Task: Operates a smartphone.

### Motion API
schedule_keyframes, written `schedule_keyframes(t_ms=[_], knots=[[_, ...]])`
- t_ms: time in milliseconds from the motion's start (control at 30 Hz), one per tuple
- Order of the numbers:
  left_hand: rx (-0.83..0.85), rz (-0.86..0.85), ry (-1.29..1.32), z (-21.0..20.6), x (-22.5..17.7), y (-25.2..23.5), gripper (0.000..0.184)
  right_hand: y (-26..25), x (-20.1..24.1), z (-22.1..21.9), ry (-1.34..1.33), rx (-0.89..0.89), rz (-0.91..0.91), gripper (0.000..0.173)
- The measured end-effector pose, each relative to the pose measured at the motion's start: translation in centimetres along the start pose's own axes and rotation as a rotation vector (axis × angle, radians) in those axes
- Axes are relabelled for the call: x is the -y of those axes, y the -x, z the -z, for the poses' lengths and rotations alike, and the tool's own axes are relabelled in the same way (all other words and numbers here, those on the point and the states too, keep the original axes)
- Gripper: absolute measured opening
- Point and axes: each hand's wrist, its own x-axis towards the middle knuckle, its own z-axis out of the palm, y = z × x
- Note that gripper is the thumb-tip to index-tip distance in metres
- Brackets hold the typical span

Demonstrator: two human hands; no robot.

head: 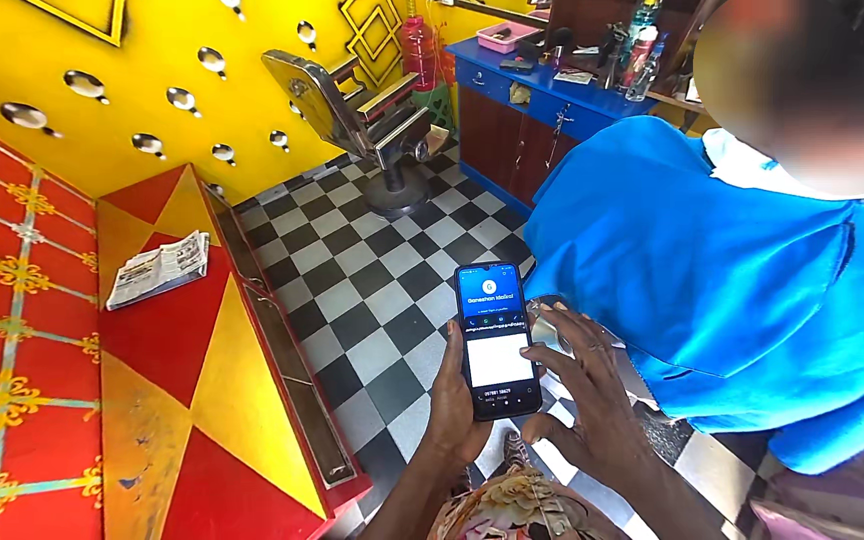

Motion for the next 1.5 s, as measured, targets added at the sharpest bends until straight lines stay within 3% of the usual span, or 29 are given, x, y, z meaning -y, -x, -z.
schedule_keyframes(t_ms=[200, 467, 700, 1233, 1500], knots=[[-0.009, 0.013, 0.011, 0.0, 0.1, 0.1, 0.056, -0.8, 0.2, 0.2, 0.038, 0.008, 0.031, 0.069], [0.029, 0.023, -0.004, 0.2, -0.2, 0.3, 0.062, 1.2, 0.3, -0.3, 0.002, -0.017, 0.168, 0.061], [0.09, 0.042, 0.029, 0.6, -0.7, 0.0, 0.068, 1.9, -0.1, -0.1, 0.012, -0.126, 0.152, 0.058], [-0.074, 0.002, -0.013, -0.4, -0.2, -0.1, 0.06, 0.8, 1.8, -1.5, 0.067, 0.064, 0.218, 0.065], [0.079, 0.041, 0.044, 0.5, -0.3, -0.3, 0.068, 2.3, 0.1, -0.4, 0.037, -0.108, 0.142, 0.06]])
